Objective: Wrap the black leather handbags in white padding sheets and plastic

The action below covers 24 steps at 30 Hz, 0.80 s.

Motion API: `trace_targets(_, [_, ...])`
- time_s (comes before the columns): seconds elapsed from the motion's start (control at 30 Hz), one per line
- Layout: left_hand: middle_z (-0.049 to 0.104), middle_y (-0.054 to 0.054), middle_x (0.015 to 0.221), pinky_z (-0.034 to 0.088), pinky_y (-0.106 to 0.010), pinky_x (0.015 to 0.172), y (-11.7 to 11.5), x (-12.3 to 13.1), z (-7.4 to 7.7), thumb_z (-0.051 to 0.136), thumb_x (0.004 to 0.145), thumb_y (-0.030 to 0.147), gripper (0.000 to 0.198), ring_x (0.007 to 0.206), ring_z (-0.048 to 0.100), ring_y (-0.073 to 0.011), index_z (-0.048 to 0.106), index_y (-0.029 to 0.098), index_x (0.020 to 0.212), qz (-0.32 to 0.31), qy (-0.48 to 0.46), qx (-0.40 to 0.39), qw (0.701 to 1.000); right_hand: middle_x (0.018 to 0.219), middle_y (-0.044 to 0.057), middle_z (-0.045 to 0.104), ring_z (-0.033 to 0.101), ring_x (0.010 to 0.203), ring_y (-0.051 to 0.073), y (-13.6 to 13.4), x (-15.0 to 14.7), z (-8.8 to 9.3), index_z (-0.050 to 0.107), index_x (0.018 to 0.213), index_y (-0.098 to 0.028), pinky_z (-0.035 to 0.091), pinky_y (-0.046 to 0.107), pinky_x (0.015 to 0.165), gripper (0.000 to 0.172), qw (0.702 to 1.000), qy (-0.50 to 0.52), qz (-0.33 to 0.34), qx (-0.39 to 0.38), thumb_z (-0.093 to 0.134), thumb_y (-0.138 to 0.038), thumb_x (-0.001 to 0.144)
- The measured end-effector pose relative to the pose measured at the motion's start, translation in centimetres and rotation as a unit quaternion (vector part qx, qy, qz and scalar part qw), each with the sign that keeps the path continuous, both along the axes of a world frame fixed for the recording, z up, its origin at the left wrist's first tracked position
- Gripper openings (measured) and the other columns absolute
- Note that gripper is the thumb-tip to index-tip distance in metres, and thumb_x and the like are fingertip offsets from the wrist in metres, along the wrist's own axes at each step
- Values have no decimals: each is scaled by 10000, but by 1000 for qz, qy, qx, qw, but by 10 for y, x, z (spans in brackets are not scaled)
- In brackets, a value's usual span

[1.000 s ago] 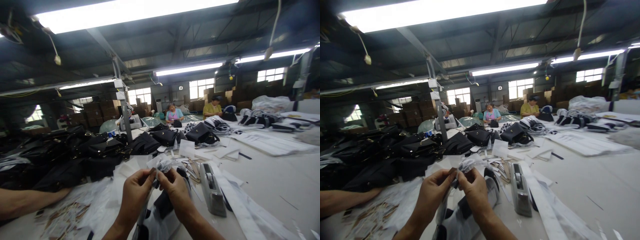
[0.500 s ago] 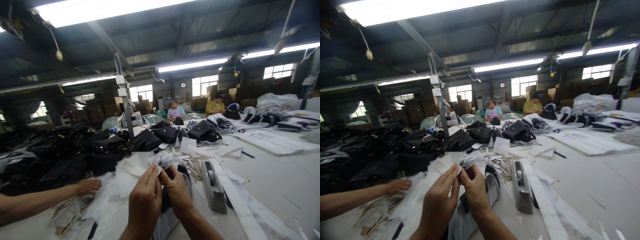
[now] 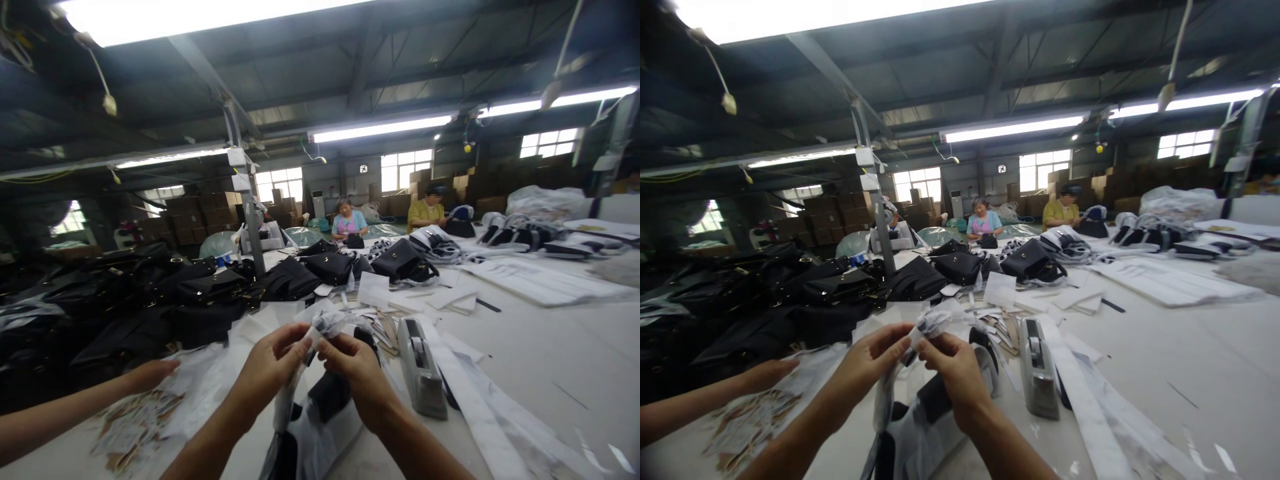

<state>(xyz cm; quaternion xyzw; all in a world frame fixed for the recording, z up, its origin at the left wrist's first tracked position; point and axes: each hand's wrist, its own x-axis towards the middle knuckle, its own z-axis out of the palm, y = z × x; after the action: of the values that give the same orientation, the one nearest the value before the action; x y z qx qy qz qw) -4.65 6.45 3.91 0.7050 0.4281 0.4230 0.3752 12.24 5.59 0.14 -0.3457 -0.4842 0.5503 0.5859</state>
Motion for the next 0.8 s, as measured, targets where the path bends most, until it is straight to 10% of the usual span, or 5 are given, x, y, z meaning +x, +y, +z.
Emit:
trace_targets(0.13, [736,-79,1048,495,-318,871,14,0,8,716,783,491,411,1008,661,-257,692,185,1056,-75,-43,-99,991,889,31,718,607,870,177,1,0,1,762,1026,-196,440,274,786,345,1000,-2,9,18,737,-457,803])
trace_targets(0.33, [728,-71,1027,495,-286,832,15,10,-4,764,709,510,482,1020,644,-256,682,186,1057,-19,-88,-109,990,917,49,742,656,863,213,0,4,0,765,1018,-183,492,317,796,375,997,-51,-19,57,704,-491,813])
trace_targets(0.43, [737,-53,978,515,-258,755,13,11,-4,770,689,532,532,939,666,-239,679,193,1090,14,-89,-131,987,974,55,742,667,828,211,2,45,-24,756,1054,-215,516,323,760,360,972,-180,-131,76,642,-486,848])
trace_targets(0.57, [750,-35,938,528,-230,699,9,12,-1,793,657,538,551,833,685,-207,691,205,1084,51,-110,-177,977,1165,80,698,631,1047,253,0,139,-73,744,1069,-215,459,359,944,366,868,-332,-368,-13,603,-457,835])
trace_targets(0.8, [743,-14,848,527,-181,612,13,15,-5,802,651,529,535,770,694,-181,690,223,1075,50,-129,-201,970,720,97,740,664,874,326,11,202,-112,750,594,-192,430,408,860,328,866,-335,-340,-150,684,-493,706])
